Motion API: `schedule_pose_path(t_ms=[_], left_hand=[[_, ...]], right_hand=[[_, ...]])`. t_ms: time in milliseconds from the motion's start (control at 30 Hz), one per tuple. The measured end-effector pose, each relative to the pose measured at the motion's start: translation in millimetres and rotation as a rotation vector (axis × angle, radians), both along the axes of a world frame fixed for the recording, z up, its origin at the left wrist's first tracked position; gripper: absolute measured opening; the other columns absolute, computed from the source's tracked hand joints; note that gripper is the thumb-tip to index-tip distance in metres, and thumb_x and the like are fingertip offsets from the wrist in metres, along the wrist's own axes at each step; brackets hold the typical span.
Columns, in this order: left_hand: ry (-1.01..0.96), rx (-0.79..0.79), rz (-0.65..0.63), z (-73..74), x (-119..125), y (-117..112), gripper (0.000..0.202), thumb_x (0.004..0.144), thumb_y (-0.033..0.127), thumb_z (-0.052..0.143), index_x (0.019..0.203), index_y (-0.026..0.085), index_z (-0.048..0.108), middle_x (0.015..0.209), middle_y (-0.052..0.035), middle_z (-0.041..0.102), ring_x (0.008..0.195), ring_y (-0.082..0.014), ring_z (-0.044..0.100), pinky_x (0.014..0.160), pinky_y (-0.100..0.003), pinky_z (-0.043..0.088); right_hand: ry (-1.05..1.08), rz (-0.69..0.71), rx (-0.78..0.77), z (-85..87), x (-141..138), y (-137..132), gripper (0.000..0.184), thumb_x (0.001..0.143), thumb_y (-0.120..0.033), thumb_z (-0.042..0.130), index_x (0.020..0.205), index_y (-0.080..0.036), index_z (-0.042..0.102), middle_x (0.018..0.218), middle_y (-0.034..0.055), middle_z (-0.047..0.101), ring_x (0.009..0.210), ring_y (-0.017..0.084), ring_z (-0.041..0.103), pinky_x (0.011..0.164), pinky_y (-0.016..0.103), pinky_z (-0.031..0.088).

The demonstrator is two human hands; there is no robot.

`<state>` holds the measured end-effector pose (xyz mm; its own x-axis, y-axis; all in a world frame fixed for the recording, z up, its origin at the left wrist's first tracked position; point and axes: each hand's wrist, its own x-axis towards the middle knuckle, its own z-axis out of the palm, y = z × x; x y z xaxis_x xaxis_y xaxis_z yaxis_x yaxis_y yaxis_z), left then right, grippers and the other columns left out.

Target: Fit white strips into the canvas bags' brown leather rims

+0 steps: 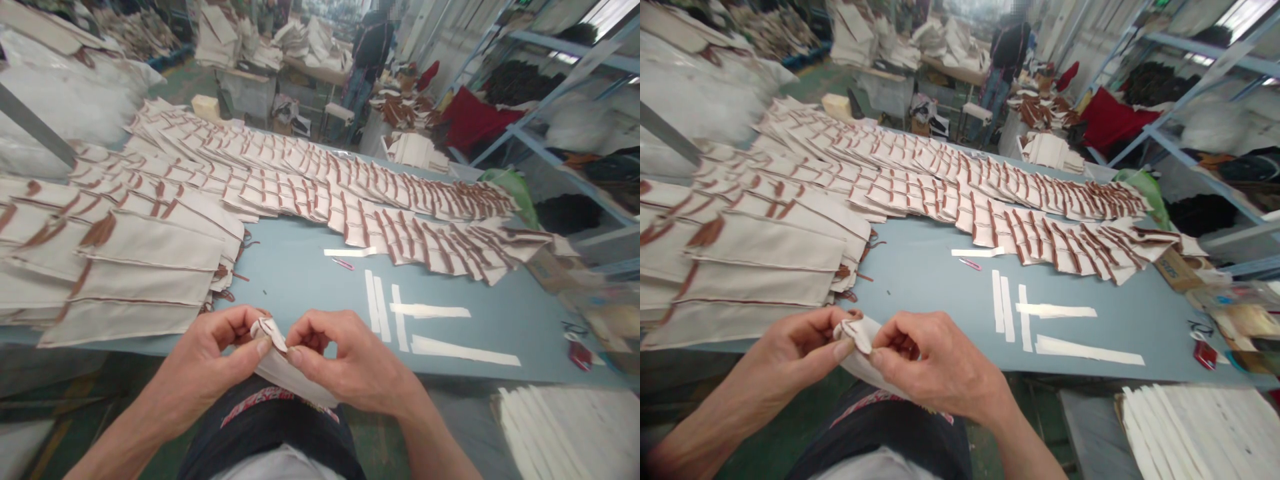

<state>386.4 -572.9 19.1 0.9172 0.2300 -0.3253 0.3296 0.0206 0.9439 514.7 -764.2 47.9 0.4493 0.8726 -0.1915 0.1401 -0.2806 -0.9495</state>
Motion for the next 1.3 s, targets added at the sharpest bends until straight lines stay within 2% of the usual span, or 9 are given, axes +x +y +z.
schedule_pose_path(t_ms=[200,467,667,800,933,1167,1300], left_hand=[[-0.014,-0.011,0.001,0.8,-2,-2,0.03,0.092,0.044,0.077,0.078,0.02,0.068,0.077,0.0011,0.065,0.072,-0.016,0.056,0.067,-0.023,0.045],[-0.002,0.007,0.016,2.7,-4,-1,0.026,0.092,0.042,0.076,0.08,0.02,0.069,0.08,-0.0001,0.07,0.074,-0.0173,0.06,0.069,-0.024,0.049],[-0.038,0.184,-0.032,1.2,-3,1,0.014,0.091,0.034,0.068,0.089,0.022,0.072,0.088,-0.0003,0.075,0.086,-0.0216,0.067,0.082,-0.027,0.051],[0.024,0.304,-0.129,1.6,0,2,0.014,0.088,0.038,0.068,0.087,0.023,0.069,0.087,0.0022,0.071,0.088,-0.0228,0.066,0.08,-0.027,0.05],[0.048,0.309,-0.171,0.4,2,4,0.023,0.089,0.042,0.065,0.078,0.023,0.067,0.086,0.0015,0.069,0.088,-0.0239,0.066,0.081,-0.028,0.051],[0.047,0.33,-0.11,-0.7,-2,-3,0.018,0.086,0.038,0.062,0.085,0.022,0.07,0.083,0.0016,0.069,0.082,-0.0223,0.062,0.075,-0.028,0.049],[0.045,0.311,-0.089,-1.9,-5,-6,0.016,0.083,0.037,0.063,0.082,0.022,0.069,0.082,0.0008,0.07,0.082,-0.0225,0.062,0.076,-0.028,0.05]], right_hand=[[-0.104,0.033,0.004,0.0,1,1,0.014,0.094,-0.017,0.065,0.084,-0.019,0.073,0.071,-0.0033,0.068,0.063,0.011,0.058,0.062,0.022,0.043],[-0.435,0.116,0.015,5.9,-2,1,0.017,0.099,-0.013,0.062,0.087,-0.02,0.072,0.08,0.0016,0.075,0.068,0.014,0.062,0.066,0.026,0.041],[-0.428,0.008,0.016,-2.0,-7,5,0.02,0.093,-0.007,0.061,0.079,-0.021,0.062,0.069,-0.0032,0.063,0.06,0.012,0.052,0.06,0.025,0.034],[-0.436,0.008,0.042,-10.8,-14,9,0.02,0.092,-0.005,0.064,0.079,-0.02,0.061,0.069,-0.004,0.061,0.059,0.011,0.051,0.06,0.024,0.031],[-0.473,0.016,0.024,-14.7,-19,11,0.022,0.092,-0.004,0.065,0.078,-0.02,0.06,0.069,-0.0038,0.062,0.061,0.011,0.054,0.062,0.024,0.033],[-0.502,-0.015,-0.036,-14.5,-22,10,0.022,0.095,-0.005,0.064,0.079,-0.02,0.059,0.071,-0.0025,0.065,0.064,0.012,0.059,0.063,0.025,0.034],[-0.501,0.024,-0.052,-13.7,-26,9,0.023,0.099,-0.007,0.062,0.08,-0.02,0.058,0.073,-0.0007,0.067,0.067,0.013,0.062,0.064,0.025,0.035]])
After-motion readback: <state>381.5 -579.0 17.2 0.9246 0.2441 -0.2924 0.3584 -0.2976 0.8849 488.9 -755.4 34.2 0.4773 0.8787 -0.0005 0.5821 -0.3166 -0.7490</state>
